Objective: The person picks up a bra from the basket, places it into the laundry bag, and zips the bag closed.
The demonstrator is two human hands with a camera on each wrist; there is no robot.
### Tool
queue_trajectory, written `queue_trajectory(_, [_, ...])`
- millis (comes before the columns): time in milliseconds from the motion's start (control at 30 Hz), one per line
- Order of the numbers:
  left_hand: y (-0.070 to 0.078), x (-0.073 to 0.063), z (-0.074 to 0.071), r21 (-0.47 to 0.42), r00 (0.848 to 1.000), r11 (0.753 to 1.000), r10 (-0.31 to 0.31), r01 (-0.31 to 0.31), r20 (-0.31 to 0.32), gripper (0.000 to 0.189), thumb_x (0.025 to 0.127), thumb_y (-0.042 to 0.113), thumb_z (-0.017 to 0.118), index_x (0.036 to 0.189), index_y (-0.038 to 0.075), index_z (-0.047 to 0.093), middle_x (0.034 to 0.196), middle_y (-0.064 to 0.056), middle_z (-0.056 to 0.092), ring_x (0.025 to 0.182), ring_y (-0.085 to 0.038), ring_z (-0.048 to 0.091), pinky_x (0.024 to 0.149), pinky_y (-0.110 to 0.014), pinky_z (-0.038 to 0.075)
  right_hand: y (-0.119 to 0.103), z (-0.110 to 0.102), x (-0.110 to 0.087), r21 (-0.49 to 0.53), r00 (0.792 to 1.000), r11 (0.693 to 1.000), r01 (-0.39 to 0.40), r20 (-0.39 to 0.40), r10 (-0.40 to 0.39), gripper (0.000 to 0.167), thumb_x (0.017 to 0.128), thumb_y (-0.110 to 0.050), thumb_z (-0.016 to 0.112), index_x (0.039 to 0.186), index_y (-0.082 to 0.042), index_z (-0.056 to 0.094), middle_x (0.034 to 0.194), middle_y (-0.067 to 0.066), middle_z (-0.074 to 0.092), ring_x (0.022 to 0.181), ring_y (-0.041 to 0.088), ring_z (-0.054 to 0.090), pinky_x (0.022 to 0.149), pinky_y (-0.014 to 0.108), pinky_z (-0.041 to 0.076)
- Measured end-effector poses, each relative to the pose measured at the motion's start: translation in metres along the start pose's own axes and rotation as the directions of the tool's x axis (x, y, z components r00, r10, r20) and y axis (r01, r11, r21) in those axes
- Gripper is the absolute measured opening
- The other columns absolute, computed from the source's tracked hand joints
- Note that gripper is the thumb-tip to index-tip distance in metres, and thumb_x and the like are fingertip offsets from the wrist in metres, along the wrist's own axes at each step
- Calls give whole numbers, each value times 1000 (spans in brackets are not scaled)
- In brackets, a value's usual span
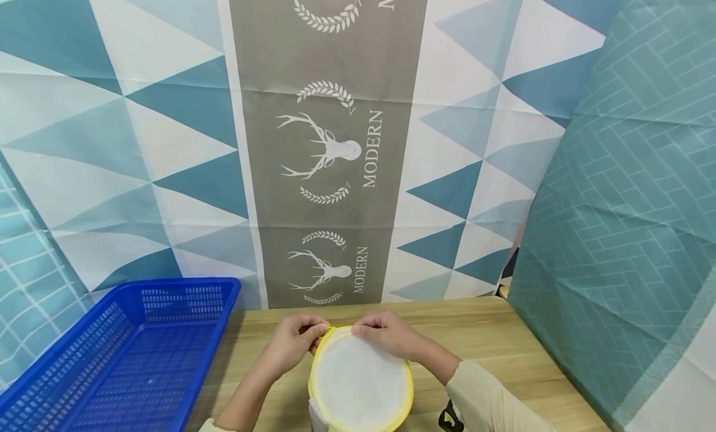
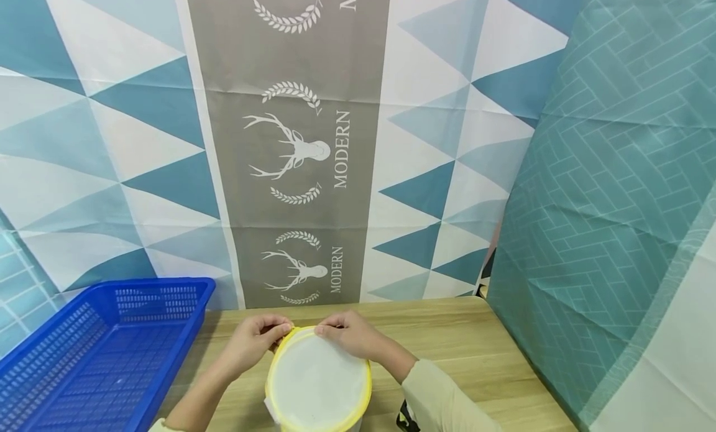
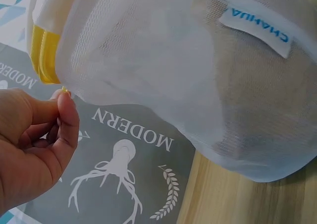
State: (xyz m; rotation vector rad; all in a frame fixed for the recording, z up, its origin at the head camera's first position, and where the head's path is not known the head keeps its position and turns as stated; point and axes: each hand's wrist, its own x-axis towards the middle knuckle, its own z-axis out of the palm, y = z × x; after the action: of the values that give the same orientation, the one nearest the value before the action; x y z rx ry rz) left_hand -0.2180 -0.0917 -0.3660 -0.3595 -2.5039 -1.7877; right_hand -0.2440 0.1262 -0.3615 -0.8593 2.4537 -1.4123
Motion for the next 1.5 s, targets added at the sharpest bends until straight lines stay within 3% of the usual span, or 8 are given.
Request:
queue_trajectory(267, [4, 1, 1, -11, 999, 999, -42, 42, -17, 20, 93, 12, 57, 101, -4, 66, 83, -8, 66, 67, -13, 62, 59, -26, 55, -4, 1, 0, 83, 998, 994, -66, -12, 68, 33, 96, -30, 52, 99, -3, 69, 81, 6, 66, 57, 9, 60, 51, 27, 53])
queue_trajectory(467, [7, 1, 2, 10, 999, 999, -44, 44, -20, 21, 92, 19, 58, 98, 1, 67, 84, -6, 67, 70, -12, 63, 60, -26, 55, -13, 1, 7, 15, 997, 999, -52, -49, 52, 38, 95, -31, 53, 79, 1, 66, 63, -2, 53, 51, 6, 50, 47, 21, 45])
queue_trajectory(600, [10, 2, 3, 30, 1000, 999, -21, 21, -16, 18, 91, 18, 60, 95, 2, 68, 82, -5, 67, 70, -11, 61, 60, -25, 53, -17, 1, 11, -33, 999, 998, -45, -28, 44, 30, 95, -27, 54, 85, -2, 69, 72, 0, 59, 59, 4, 51, 53, 19, 45])
queue_trajectory(733, [12, 2, 3, 66, 1000, 998, 5, -4, -23, 16, 91, 17, 61, 93, 3, 69, 82, -4, 67, 70, -10, 59, 59, -22, 50, -19, 1, 12, 10, 998, 999, -49, 36, 49, 27, 95, -27, 54, 101, -7, 71, 96, 6, 69, 67, 4, 59, 59, 21, 51])
queue_trajectory(833, [13, 2, 3, 84, 999, 996, 17, -14, -27, 15, 90, 17, 61, 92, 5, 70, 82, -3, 67, 70, -10, 58, 59, -22, 49, -18, 1, 13, 40, 997, 998, -44, 63, 42, 27, 95, -25, 55, 105, -6, 71, 100, 10, 70, 63, 6, 61, 57, 23, 52])
queue_trajectory(1200, [9, 1, 4, 78, 999, 997, 20, -17, -36, 15, 90, 17, 61, 94, 4, 69, 84, -4, 68, 72, -10, 59, 60, -22, 50, -16, 3, 11, -51, 999, 998, 28, 23, -27, 25, 95, -23, 55, 99, -6, 73, 99, 8, 68, 76, 5, 58, 60, 19, 51])
queue_trajectory(1500, [6, 1, 4, 36, 1000, 999, 9, -8, -27, 18, 91, 16, 60, 97, 1, 68, 83, -6, 67, 69, -12, 61, 59, -23, 53, -13, 1, 10, -62, 999, 997, 37, 16, -36, 26, 95, -24, 54, 98, -6, 73, 93, 6, 65, 75, 6, 54, 58, 19, 49])
